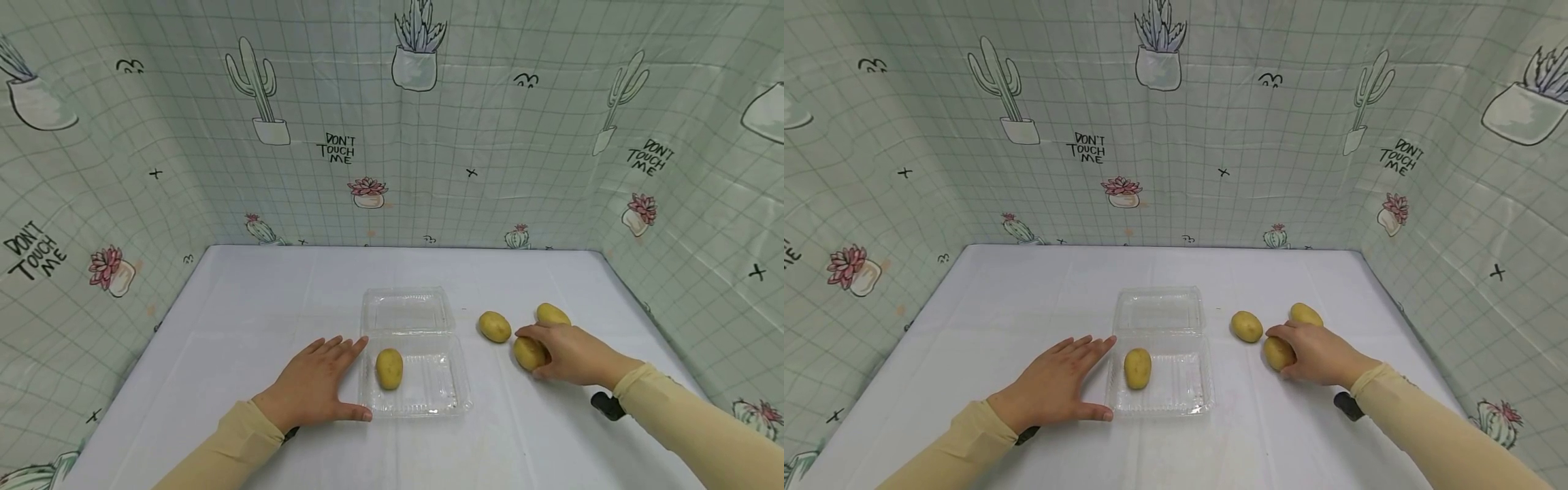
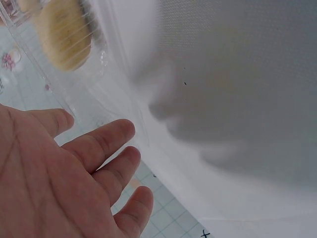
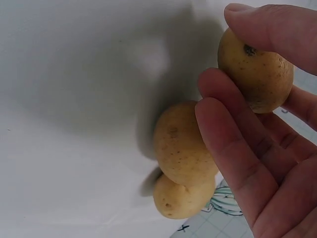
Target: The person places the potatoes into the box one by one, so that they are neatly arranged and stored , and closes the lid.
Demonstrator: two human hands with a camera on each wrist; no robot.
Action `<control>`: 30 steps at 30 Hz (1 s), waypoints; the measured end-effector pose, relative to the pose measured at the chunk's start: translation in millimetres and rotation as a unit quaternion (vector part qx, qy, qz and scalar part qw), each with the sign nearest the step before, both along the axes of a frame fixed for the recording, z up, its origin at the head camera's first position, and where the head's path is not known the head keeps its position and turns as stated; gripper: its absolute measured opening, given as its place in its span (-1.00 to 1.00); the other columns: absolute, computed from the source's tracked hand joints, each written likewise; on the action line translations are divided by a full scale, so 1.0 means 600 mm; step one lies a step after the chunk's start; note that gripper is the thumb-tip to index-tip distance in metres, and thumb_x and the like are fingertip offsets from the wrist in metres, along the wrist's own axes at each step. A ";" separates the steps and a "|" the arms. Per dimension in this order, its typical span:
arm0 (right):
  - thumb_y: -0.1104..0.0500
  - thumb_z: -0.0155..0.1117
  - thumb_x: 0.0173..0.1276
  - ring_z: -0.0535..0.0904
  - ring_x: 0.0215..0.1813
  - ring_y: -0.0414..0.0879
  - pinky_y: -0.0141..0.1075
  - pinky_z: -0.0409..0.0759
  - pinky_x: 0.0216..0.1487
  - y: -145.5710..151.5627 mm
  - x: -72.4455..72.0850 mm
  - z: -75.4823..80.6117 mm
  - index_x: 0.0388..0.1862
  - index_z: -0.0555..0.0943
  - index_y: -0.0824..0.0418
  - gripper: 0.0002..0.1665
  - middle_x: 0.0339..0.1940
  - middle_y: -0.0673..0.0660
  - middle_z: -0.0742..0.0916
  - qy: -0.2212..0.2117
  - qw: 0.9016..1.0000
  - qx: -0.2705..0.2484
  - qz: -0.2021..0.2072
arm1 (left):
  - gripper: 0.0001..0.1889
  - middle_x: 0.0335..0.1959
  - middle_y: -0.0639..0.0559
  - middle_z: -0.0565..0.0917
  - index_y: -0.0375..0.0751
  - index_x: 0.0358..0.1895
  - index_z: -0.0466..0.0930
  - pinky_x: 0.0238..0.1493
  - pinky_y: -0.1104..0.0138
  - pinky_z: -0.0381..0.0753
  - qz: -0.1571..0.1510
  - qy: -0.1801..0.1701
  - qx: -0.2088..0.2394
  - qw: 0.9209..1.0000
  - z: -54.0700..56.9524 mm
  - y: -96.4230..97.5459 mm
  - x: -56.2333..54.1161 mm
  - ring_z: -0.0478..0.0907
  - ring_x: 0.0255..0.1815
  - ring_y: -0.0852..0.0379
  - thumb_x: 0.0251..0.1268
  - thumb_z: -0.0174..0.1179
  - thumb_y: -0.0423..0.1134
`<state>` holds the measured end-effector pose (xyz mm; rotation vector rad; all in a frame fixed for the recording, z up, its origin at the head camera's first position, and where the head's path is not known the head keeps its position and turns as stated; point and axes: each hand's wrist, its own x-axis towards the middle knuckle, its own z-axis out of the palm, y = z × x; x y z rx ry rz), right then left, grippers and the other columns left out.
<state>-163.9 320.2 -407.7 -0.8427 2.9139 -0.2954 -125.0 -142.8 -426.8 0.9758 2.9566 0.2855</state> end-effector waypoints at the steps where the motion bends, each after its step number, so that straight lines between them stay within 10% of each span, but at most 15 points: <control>1: 0.14 0.67 -0.03 0.54 -0.16 -0.20 -0.18 0.61 -0.14 -0.001 -0.001 0.001 0.22 0.57 0.22 -0.22 0.01 0.02 0.65 0.003 1.000 0.000 0.000 | 0.20 0.38 -0.20 0.45 -0.11 0.57 0.17 0.43 -0.05 0.20 0.000 0.001 -0.001 1.000 0.000 0.000 0.000 0.31 0.43 -0.18 -0.04 0.02 0.68; 30: 0.23 0.62 0.04 0.52 -0.37 -0.23 -0.37 0.55 -0.35 -0.053 -0.026 0.066 0.23 0.57 0.22 -0.27 -0.13 -0.03 0.65 0.042 0.996 -0.066 0.046 | 0.20 0.36 -0.20 0.46 -0.11 0.56 0.18 0.42 -0.06 0.22 0.000 0.004 0.003 1.000 0.003 0.000 0.002 0.33 0.42 -0.18 -0.05 0.00 0.69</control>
